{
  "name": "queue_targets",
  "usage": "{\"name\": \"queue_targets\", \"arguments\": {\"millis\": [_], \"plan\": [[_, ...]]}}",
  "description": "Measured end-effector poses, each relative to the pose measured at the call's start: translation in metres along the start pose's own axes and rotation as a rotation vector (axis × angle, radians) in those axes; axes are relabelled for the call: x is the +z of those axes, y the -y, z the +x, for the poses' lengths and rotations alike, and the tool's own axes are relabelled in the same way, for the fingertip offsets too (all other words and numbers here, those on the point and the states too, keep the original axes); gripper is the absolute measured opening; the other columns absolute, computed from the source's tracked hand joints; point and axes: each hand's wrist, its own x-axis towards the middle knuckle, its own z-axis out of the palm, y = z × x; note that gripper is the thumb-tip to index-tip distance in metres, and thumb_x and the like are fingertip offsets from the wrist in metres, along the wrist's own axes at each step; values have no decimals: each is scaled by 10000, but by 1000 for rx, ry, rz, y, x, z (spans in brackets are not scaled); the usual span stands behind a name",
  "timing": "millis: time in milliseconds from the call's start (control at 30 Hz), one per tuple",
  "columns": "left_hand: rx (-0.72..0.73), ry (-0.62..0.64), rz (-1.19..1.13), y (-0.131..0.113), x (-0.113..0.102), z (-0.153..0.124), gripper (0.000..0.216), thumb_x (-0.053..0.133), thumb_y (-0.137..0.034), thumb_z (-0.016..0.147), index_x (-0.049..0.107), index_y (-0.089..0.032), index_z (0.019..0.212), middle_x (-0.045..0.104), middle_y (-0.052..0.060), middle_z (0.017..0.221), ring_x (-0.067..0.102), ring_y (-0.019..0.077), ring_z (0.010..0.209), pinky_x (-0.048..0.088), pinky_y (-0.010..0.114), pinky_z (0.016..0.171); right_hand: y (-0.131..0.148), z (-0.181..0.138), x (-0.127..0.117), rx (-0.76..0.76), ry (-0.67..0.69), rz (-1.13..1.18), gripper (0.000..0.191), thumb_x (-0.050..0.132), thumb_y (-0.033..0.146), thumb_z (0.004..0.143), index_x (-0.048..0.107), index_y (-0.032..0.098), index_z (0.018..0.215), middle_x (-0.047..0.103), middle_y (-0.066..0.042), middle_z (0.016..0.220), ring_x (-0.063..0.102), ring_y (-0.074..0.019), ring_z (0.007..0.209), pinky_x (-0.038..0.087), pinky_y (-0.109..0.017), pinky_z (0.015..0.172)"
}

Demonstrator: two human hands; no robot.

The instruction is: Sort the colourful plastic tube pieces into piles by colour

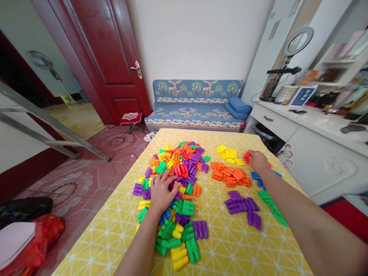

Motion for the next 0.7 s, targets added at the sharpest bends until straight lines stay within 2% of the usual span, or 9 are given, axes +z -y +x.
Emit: {"name": "queue_targets", "arguments": {"millis": [100,233,300,400,500,567,633,700], "plan": [[-6,-1,0,0,0,0,306,531,-490,856,702,-360,1074,591,-5,1334,503,280,1190,324,524,1057,1,-5,-1,4,-17,16,468,506,118,762,622,107,1215,640,-198,1079,636,-244,893,443,-309,723],[-8,7,-1,-1,-2,0,310,527,-493,858,702,-359,1075,590,-4,1335,504,279,1193,317,523,1062,9,-16,-10,-20,-72,86,345,503,133,764,698,121,1048,649,-175,1035,614,-271,953,441,-366,815],[-4,10,1,-1,-2,0,310,520,-492,863,700,-358,1077,582,-9,1346,503,275,1196,320,521,1059,21,-23,-17,-50,-131,154,342,477,139,784,692,115,1050,644,-174,1078,587,-285,1028,429,-392,874],[-3,6,4,-2,-2,0,309,515,-489,866,698,-358,1078,575,-13,1356,499,274,1204,322,520,1057,53,-40,-24,-156,-193,289,368,438,142,816,655,106,1111,631,-155,1143,570,-257,1080,426,-376,926],[-3,7,8,-2,-2,0,311,517,-492,864,701,-353,1072,577,-7,1353,501,276,1201,324,522,1053,97,-69,-25,-323,-175,415,314,459,159,828,665,173,1065,655,-78,1113,591,-196,1048,448,-319,920],[-3,7,11,-2,-2,0,311,515,-493,866,702,-351,1070,579,-3,1350,504,274,1199,326,520,1051,127,-95,-23,-452,-120,510,258,475,172,841,679,214,993,675,-30,1053,607,-161,1005,459,-288,903],[0,7,13,-2,-2,0,309,513,-491,868,701,-353,1070,582,-2,1347,509,270,1193,328,517,1049,153,-122,-20,-583,-21,653,215,504,165,835,686,213,937,678,-34,1012,608,-164,989,456,-304,909],[2,6,12,-2,-2,0,309,512,-493,868,701,-355,1069,584,-4,1344,512,271,1189,328,516,1050,174,-146,-16,-612,65,707,191,558,158,808,685,207,942,671,-52,1019,600,-184,1006,449,-331,922]]}}
